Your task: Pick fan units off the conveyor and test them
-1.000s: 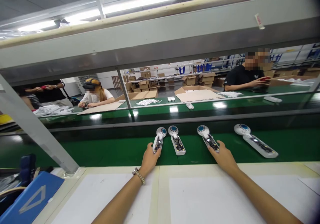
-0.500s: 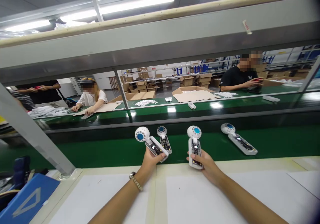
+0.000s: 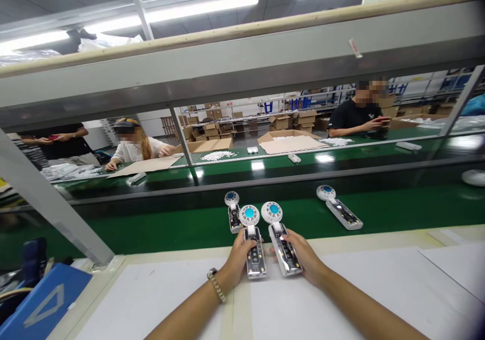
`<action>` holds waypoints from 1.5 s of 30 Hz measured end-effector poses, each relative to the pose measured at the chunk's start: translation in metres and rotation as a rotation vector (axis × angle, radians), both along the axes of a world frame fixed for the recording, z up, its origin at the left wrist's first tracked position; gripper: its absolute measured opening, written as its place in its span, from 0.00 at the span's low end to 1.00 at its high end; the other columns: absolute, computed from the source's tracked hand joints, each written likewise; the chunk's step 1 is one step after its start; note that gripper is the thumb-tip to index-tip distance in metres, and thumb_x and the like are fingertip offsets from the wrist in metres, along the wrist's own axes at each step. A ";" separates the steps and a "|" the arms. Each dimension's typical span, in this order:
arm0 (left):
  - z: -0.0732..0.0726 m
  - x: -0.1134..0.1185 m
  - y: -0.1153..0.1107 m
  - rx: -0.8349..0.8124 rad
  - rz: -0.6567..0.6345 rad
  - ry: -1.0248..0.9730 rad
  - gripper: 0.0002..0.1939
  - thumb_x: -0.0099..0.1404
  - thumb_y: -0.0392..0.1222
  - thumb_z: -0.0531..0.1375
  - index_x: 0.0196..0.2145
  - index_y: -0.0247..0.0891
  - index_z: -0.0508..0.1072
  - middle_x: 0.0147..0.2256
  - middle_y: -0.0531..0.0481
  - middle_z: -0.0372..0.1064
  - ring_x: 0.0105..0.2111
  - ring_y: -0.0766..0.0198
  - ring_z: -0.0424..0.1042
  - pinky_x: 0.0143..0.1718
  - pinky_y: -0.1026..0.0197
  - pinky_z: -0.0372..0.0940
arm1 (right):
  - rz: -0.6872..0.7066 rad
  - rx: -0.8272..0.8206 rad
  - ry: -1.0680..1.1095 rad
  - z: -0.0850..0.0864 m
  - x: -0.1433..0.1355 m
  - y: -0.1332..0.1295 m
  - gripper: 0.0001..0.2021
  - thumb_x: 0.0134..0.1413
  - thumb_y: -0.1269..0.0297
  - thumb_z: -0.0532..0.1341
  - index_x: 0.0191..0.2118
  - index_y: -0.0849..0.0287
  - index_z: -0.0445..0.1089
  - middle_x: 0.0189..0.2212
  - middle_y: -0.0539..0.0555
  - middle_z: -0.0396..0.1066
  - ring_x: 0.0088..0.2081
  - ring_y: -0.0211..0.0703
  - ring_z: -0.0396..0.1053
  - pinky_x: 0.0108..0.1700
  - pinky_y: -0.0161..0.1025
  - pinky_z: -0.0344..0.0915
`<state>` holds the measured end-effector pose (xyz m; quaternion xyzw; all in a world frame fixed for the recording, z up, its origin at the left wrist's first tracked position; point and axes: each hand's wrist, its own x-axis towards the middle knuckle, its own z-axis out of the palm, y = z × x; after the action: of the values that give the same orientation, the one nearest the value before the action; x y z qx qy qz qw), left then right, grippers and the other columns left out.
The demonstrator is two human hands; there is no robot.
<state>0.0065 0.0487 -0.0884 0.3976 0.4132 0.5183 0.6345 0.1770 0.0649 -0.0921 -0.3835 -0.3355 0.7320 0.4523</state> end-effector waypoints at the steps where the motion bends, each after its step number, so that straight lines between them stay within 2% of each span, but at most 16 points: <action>1: -0.001 -0.001 0.000 0.010 0.003 -0.007 0.15 0.53 0.34 0.57 0.39 0.38 0.61 0.34 0.49 0.66 0.28 0.64 0.68 0.29 0.62 0.64 | 0.017 0.017 0.014 0.000 0.000 0.000 0.13 0.47 0.64 0.58 0.41 0.57 0.62 0.24 0.51 0.74 0.27 0.47 0.73 0.30 0.41 0.68; 7: -0.003 -0.001 0.000 0.022 -0.028 -0.059 0.19 0.51 0.32 0.58 0.41 0.38 0.60 0.37 0.47 0.65 0.35 0.58 0.70 0.35 0.56 0.65 | 0.109 0.090 0.024 0.003 0.002 -0.004 0.17 0.44 0.67 0.60 0.44 0.58 0.61 0.26 0.52 0.74 0.32 0.47 0.73 0.32 0.41 0.69; 12: -0.005 -0.001 0.000 0.037 -0.046 -0.032 0.21 0.51 0.30 0.59 0.42 0.39 0.59 0.38 0.47 0.65 0.36 0.57 0.70 0.38 0.53 0.65 | 0.142 0.154 0.051 -0.003 0.002 -0.003 0.18 0.45 0.64 0.62 0.43 0.57 0.62 0.33 0.53 0.73 0.32 0.47 0.73 0.32 0.43 0.70; 15: -0.005 -0.001 0.000 0.051 -0.056 0.004 0.20 0.51 0.31 0.59 0.41 0.38 0.59 0.39 0.47 0.65 0.36 0.57 0.70 0.38 0.53 0.65 | 0.137 0.182 0.033 -0.006 0.001 -0.003 0.17 0.46 0.61 0.63 0.44 0.57 0.62 0.34 0.53 0.72 0.32 0.47 0.73 0.35 0.44 0.69; 21: 0.000 -0.001 -0.002 0.046 -0.053 0.079 0.20 0.52 0.35 0.61 0.42 0.38 0.59 0.40 0.44 0.65 0.37 0.56 0.69 0.38 0.54 0.64 | 0.123 0.182 -0.045 0.002 0.001 -0.005 0.22 0.44 0.59 0.64 0.46 0.56 0.62 0.37 0.54 0.72 0.42 0.51 0.70 0.42 0.46 0.65; 29: -0.002 -0.003 -0.001 0.073 -0.084 0.089 0.21 0.54 0.36 0.62 0.44 0.37 0.59 0.41 0.44 0.65 0.39 0.56 0.69 0.41 0.54 0.63 | 0.109 0.241 -0.046 0.002 0.000 -0.007 0.23 0.42 0.58 0.65 0.46 0.57 0.63 0.40 0.56 0.71 0.45 0.53 0.68 0.47 0.49 0.61; 39: 0.004 -0.002 -0.004 0.103 -0.130 0.065 0.22 0.53 0.37 0.63 0.44 0.37 0.60 0.39 0.43 0.67 0.38 0.56 0.70 0.42 0.52 0.62 | 0.065 0.197 -0.037 0.005 -0.001 -0.008 0.23 0.39 0.58 0.66 0.44 0.57 0.64 0.41 0.56 0.71 0.44 0.52 0.68 0.43 0.45 0.64; 45: 0.003 -0.002 -0.003 0.049 -0.132 0.029 0.24 0.51 0.39 0.65 0.43 0.38 0.60 0.40 0.42 0.66 0.36 0.55 0.70 0.39 0.51 0.64 | 0.067 0.141 -0.015 0.004 -0.003 -0.007 0.24 0.38 0.59 0.66 0.44 0.55 0.62 0.37 0.53 0.72 0.38 0.49 0.71 0.37 0.44 0.67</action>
<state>0.0050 0.0456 -0.0855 0.4471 0.3824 0.4794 0.6512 0.1744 0.0583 -0.0884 -0.3449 -0.4022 0.7184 0.4507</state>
